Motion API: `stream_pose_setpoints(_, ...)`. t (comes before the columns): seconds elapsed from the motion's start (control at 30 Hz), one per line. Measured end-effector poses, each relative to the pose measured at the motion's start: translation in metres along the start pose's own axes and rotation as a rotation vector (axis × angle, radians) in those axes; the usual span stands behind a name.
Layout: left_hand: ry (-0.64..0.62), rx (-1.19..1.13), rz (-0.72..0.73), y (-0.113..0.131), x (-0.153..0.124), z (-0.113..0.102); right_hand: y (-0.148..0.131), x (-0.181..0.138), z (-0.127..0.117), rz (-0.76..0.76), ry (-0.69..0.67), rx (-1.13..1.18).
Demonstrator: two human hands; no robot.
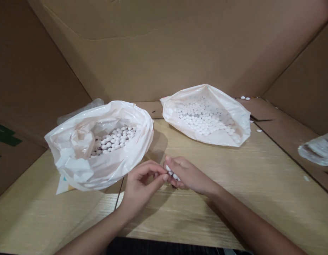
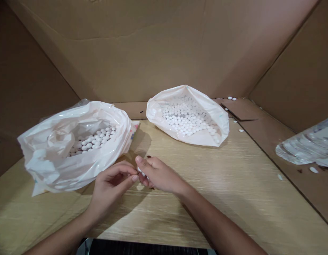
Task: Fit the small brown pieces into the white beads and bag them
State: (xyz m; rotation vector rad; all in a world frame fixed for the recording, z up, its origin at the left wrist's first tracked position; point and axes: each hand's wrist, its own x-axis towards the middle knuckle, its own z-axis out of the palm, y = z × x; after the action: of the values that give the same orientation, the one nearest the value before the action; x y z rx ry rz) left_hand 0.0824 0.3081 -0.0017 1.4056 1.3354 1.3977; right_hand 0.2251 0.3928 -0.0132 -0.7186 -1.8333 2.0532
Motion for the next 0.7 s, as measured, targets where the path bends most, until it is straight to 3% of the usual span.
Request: stream_pose_setpoints(0.7, -0.002, 0.026, 0.028, 0.0001, -0.0010, 0.0000, -0.0044, -0.0014, 0.0007, -0.009, -0.006, -0.001)
